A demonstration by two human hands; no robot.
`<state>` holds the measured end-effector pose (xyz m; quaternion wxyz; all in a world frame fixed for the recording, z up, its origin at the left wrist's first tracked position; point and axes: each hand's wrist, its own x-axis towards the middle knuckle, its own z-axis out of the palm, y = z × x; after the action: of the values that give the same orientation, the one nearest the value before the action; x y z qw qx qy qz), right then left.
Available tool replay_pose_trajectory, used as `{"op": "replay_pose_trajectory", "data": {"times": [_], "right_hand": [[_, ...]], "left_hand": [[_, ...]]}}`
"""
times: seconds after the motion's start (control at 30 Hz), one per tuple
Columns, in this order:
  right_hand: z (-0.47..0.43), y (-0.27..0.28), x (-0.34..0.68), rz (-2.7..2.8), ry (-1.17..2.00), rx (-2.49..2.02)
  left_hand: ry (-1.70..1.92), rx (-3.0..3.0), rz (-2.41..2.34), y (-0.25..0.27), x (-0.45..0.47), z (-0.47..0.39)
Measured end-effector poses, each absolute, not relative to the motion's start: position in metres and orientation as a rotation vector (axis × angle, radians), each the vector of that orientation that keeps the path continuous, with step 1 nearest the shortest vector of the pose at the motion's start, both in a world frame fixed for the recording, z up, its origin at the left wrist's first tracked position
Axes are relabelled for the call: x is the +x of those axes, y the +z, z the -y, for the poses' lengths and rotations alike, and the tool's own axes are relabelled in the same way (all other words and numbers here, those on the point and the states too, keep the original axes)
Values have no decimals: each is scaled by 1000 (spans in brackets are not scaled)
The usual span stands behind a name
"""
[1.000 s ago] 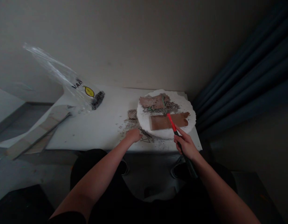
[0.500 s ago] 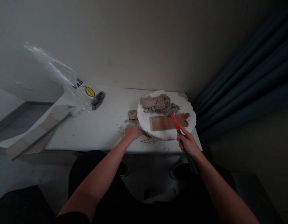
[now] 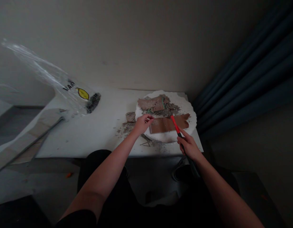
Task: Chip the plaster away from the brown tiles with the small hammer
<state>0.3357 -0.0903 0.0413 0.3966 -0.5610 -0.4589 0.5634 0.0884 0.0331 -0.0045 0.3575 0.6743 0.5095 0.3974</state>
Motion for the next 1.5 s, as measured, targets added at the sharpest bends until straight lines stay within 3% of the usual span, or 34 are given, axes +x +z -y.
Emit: {"op": "replay_pose_trajectory", "data": {"times": [0.47, 1.5], "right_hand": [[90, 42, 338, 1177, 1455, -1426], [89, 40, 340, 1169, 1472, -1421]], "left_hand": [[850, 1853, -1289, -16, 95, -35], [842, 1921, -1303, -15, 98, -34]]}}
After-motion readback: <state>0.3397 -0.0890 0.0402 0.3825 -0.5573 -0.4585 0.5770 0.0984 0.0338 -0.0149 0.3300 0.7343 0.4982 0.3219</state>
